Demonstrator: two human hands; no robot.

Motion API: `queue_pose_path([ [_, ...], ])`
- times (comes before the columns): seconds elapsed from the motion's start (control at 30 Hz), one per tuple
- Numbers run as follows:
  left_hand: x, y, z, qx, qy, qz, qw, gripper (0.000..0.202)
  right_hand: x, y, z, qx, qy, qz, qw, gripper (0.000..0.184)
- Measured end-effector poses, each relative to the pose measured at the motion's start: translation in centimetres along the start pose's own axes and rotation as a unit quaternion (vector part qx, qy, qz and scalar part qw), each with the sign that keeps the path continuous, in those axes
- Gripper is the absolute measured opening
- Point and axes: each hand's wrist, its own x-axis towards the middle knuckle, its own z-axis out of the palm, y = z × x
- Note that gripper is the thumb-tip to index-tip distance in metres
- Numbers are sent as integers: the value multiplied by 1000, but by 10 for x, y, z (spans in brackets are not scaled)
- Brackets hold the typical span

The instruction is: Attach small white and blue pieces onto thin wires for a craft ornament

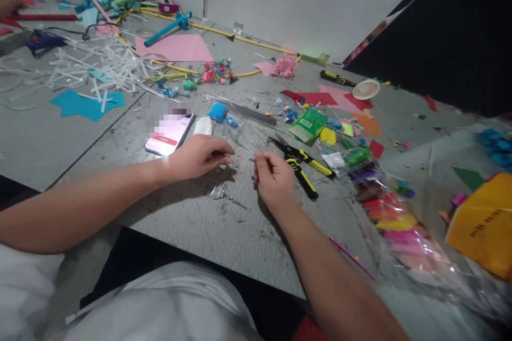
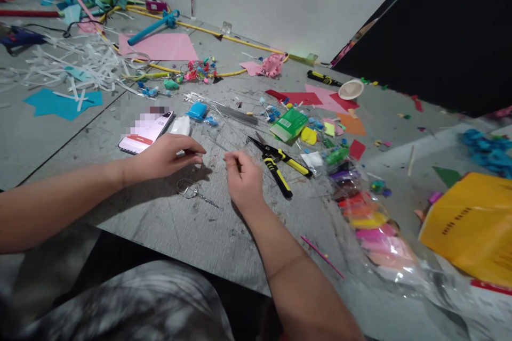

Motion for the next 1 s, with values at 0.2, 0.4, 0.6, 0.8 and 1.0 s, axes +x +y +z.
queue_pose_path([
  [0.2, -1, 2, 3, -99, 5, -36, 994, 16, -4, -10, 13, 78, -37, 23, 996, 22],
  [0.4, -3, 2, 2, -113, -15, -15, 993, 13, -3, -15, 13, 87, -52, -16, 995, 17],
  [0.6, -2, -3, 1, -85, -55, 13, 995, 16, -5, -20, 12, 66, -57, -36, 996, 10],
  [0.8, 0, -8, 1, -17, -45, 10, 999, 10, 0, -11, 11, 145, -12, 110, 983, 20],
  [1.0, 9, -20, 2, 84, -40, -17, 996, 22, 5, -5, 10, 150, -6, 139, 979, 29],
])
